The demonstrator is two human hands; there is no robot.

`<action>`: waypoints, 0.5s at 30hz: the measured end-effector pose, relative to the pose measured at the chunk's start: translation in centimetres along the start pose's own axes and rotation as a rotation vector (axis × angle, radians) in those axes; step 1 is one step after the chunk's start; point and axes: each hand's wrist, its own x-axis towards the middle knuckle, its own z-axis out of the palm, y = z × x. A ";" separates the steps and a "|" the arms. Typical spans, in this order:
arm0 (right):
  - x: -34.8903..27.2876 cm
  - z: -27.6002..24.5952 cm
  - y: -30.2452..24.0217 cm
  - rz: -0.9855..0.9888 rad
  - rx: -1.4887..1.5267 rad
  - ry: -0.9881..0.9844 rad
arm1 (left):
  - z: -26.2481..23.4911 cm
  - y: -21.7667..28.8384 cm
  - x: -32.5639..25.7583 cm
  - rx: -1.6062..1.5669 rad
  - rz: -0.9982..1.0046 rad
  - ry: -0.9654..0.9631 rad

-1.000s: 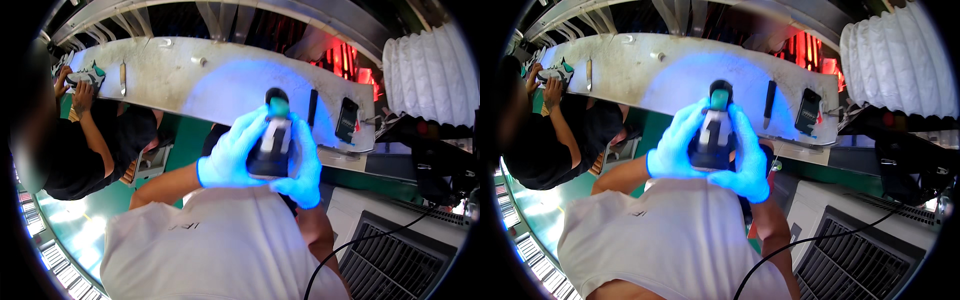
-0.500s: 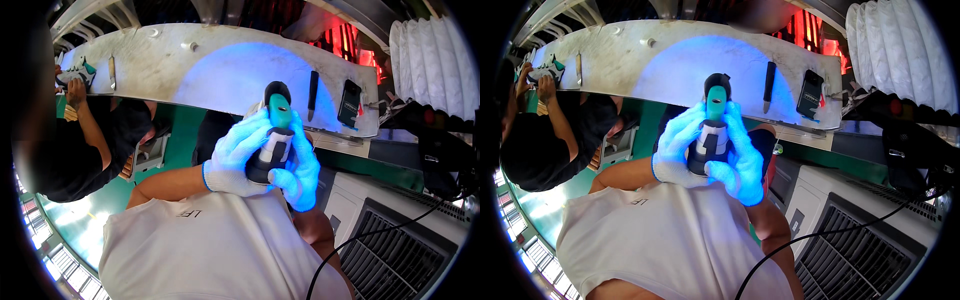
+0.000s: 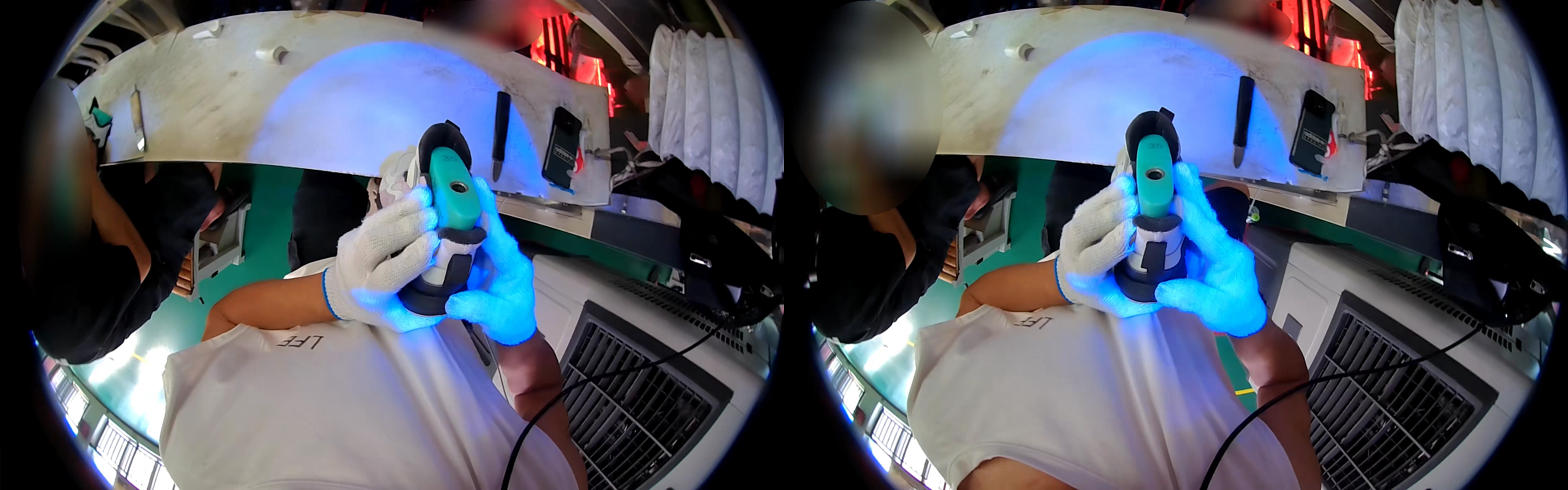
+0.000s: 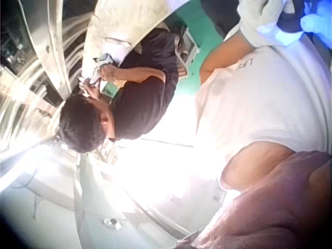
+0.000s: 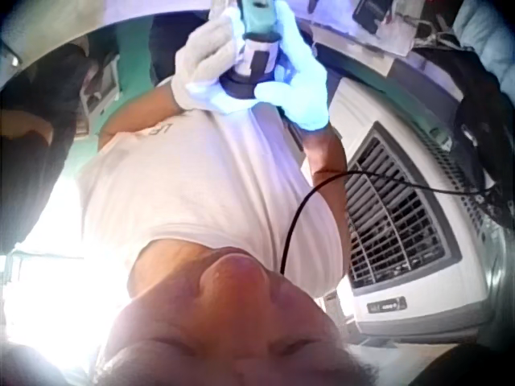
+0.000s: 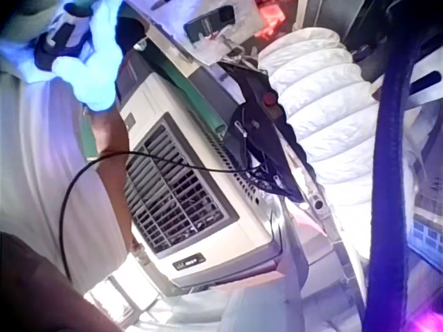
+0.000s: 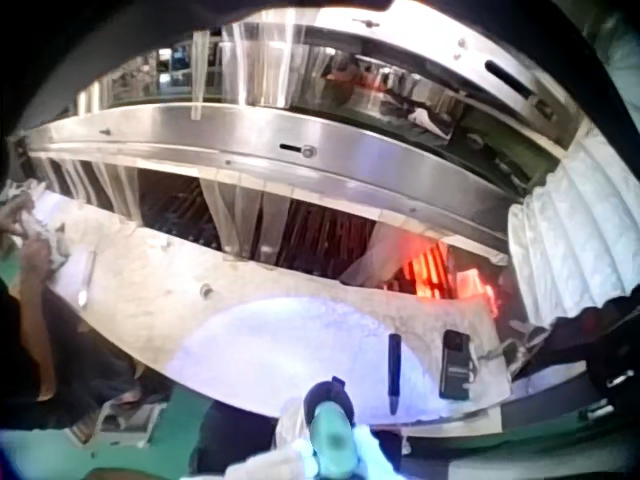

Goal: The person cleans a white and teal sneaker using a black brush and a white cloth. They scrub the sole and upper parts of the shoe, wipe it down, and inspect the surface repeatedly. The person handles the shoe with gloved hands, rotating it to access different areas.

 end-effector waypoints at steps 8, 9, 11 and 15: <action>0.4 3.8 -1.6 -0.016 -0.377 0.236 | 0.9 0.6 0.5 0.108 0.016 -0.034; 0.5 4.1 -1.5 -0.034 -0.476 0.249 | 0.3 1.2 0.3 0.120 -0.023 -0.054; 1.5 4.9 -1.4 -0.078 -0.529 0.249 | -0.7 0.2 0.3 0.088 -0.014 -0.026; 3.9 2.2 -0.1 -0.161 -0.082 0.192 | -5.8 0.6 2.2 0.135 -0.137 -0.129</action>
